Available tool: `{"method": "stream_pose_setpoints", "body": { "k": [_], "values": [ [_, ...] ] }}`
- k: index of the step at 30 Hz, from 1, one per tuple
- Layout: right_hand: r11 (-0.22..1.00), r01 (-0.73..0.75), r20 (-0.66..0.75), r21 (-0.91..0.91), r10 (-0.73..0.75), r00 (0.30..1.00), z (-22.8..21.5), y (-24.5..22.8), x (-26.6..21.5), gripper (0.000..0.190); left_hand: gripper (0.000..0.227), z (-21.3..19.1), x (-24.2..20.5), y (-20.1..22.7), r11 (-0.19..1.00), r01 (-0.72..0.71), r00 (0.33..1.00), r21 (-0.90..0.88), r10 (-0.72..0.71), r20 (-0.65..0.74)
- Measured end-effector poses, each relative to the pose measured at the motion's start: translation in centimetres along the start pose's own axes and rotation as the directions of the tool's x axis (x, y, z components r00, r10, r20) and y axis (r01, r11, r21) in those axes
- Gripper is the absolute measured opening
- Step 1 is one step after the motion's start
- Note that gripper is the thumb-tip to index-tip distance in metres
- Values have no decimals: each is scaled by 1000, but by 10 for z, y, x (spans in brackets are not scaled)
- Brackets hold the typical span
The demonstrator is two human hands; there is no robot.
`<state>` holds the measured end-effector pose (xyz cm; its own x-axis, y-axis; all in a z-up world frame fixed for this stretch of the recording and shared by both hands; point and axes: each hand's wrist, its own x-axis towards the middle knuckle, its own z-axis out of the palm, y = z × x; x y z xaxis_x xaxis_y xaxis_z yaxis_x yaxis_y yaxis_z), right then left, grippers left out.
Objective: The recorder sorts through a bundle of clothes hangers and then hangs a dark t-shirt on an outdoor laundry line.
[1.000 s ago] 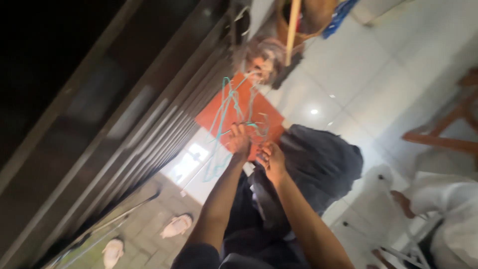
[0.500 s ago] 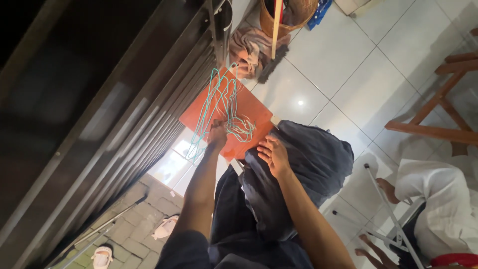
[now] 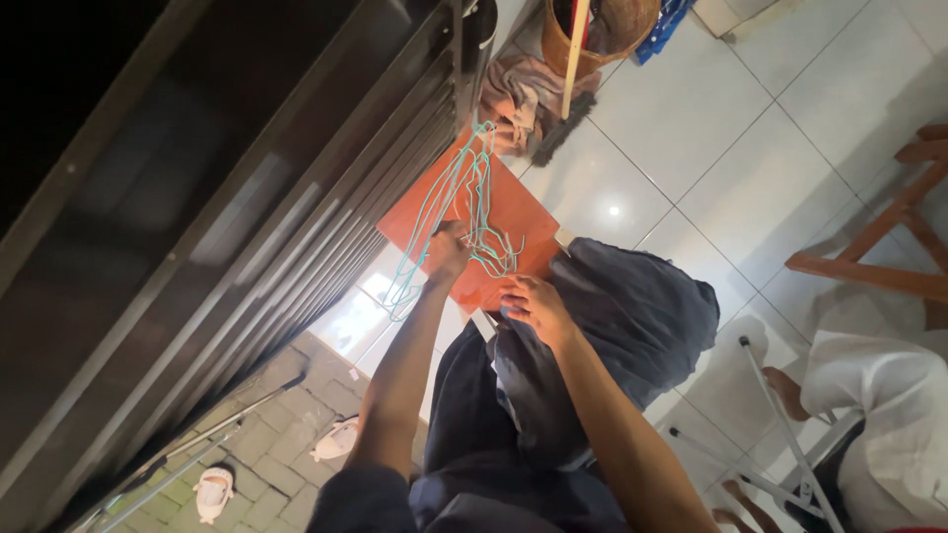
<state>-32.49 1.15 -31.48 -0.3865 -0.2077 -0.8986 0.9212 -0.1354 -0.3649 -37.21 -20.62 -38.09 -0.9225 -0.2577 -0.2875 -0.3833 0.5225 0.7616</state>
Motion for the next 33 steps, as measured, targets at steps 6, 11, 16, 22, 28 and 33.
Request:
{"method": "stream_pose_setpoints", "body": {
  "k": [6,11,16,22,28,33],
  "values": [
    [990,-28,107,-142,43,993,36,-12,-23,55,44,-19,-38,39,974,-172,982,-145,158,-105],
    [998,39,267,-52,-23,963,43,-11,-23,61,45,-41,-64,63,980,-167,961,-104,139,-238],
    [998,-62,349,-4,60,935,46,-8,-22,56,51,-52,-86,75,995,-94,937,-33,78,-341],
    [989,-3,395,-150,63,916,25,5,-35,52,49,-60,-118,90,998,-4,904,64,30,-426],
    [977,-79,371,-198,150,917,-7,18,-39,49,45,-48,-134,91,997,55,900,-51,-72,-431],
    [986,-52,391,-161,113,913,-27,12,-46,50,36,7,-105,30,968,-1,844,-251,-134,-520]
  ]
}}
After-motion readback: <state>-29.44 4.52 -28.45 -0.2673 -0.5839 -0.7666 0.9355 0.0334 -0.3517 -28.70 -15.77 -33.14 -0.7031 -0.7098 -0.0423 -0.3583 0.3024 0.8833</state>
